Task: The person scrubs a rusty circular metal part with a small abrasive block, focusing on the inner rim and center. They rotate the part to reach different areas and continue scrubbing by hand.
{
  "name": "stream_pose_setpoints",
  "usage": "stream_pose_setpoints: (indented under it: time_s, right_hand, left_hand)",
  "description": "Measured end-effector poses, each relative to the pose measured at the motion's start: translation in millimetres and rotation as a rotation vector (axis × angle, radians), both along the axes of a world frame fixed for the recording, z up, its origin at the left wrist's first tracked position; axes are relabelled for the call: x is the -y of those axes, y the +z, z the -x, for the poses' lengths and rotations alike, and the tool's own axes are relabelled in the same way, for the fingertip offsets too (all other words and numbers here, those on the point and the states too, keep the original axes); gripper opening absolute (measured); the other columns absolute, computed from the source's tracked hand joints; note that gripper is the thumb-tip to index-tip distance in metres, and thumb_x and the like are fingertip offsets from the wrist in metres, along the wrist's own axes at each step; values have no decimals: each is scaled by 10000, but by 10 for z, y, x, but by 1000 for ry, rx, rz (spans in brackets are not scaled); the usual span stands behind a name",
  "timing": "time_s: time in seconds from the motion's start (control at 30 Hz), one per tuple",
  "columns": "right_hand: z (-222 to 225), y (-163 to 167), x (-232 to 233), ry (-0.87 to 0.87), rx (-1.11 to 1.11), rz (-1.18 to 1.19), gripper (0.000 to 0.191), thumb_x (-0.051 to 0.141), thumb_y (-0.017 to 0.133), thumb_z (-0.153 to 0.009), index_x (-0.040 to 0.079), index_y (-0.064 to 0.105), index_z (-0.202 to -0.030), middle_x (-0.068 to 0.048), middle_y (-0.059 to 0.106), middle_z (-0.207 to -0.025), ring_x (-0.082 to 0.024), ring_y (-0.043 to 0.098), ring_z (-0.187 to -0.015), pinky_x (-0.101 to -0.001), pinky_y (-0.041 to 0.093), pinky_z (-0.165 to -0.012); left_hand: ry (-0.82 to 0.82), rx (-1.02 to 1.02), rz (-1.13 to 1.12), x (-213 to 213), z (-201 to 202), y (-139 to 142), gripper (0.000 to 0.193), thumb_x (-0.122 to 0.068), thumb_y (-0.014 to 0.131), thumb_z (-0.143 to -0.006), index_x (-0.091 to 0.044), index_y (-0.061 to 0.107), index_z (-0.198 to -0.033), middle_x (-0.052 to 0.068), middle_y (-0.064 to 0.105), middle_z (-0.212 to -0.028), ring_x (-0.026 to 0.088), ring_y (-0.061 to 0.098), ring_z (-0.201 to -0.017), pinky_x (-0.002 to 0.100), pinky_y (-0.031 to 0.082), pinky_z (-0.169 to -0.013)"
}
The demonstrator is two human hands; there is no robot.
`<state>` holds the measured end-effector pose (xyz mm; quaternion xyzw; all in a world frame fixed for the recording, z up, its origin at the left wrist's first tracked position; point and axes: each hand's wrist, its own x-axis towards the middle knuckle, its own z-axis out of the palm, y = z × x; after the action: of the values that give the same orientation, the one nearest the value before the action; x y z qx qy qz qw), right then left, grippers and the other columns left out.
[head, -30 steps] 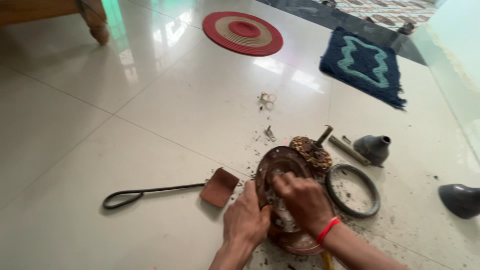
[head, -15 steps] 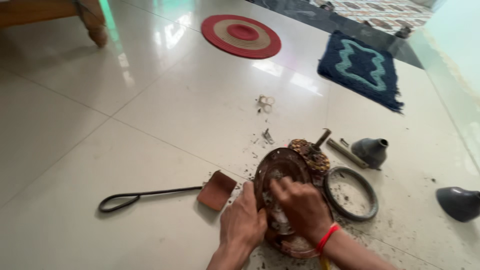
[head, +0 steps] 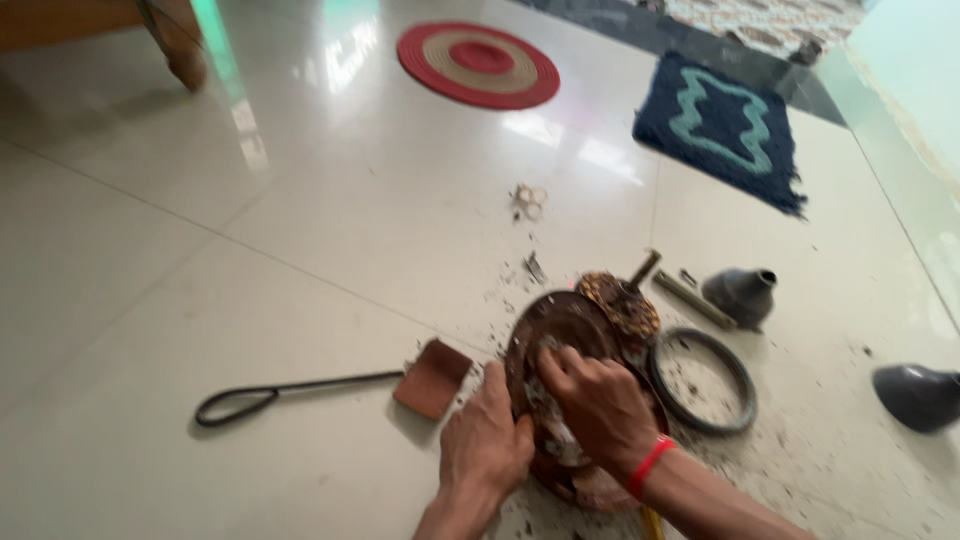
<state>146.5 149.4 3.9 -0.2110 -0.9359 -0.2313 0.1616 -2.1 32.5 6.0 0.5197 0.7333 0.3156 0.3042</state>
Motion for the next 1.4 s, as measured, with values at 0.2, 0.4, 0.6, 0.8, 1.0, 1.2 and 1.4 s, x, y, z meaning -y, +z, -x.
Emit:
stream_pose_setpoints:
  time_s: [0.2,0.4,0.6,0.8,1.0,1.2,1.4]
  right_hand:
    - [49,-65,-48,-341,316,195,204,50,516,-1064,26,653,-1214,-108,723,-858,-97,630,-497,-242,529,-422]
    - [2,-29,-89,-366,112,320,195,128,561,-1006,88,674,-1159,-134,721,-866,-127,610,-466,-280,529,-419]
    - [82,-29,-111,-193,128,209,324,-22,557,-889,69,676,-1176,-131,715,-832,-125,619,-480,-268,542,-409]
    - [83,-161,-120,-82,87,140,251,-12,549,-984,35,673,-1197,-160,728,-818,-97,585,-407,-242,509,-357]
    - [12,-120,-206,-190,185,214,153,-6,544,-980,-1,667,-1072,-160,703,-812,-117,588,-432,-230,503,-336]
    - [115,-49,-90,-152,64,158,174,25,611,-865,43,681,-1024,-118,685,-747,-205,629,-522,-324,507,-418]
    - [117,-6,-121,17,181,-20,365,61,606,-753,17,675,-1108,-127,729,-807,-158,646,-453,-286,524,-367]
  left_hand:
    - [4,47,101,24,-3,31,524,-207,630,-918,-65,347,-1336,178,679,-888,355,718,-737,499,592,-676]
    - [-11,10,115,42,9,36,489,-268,670,-950,-51,397,-1291,189,695,-836,351,704,-744,507,575,-687]
    - [22,15,87,-6,32,2,531,-237,648,-926,-50,371,-1338,155,693,-893,304,726,-775,467,613,-719]
    - [37,-32,-51,17,33,-75,541,-197,699,-894,-29,378,-1295,187,673,-903,369,690,-789,530,562,-715]
    - [15,32,114,-2,18,-74,464,-194,625,-933,-64,373,-1300,127,675,-863,295,716,-737,454,616,-685]
    - [37,19,140,-5,60,-90,463,-252,635,-952,-83,380,-1298,115,655,-836,321,720,-740,462,619,-685]
    - [59,-45,0,8,47,-114,488,-252,658,-920,-59,386,-1276,183,682,-890,381,702,-830,523,572,-737]
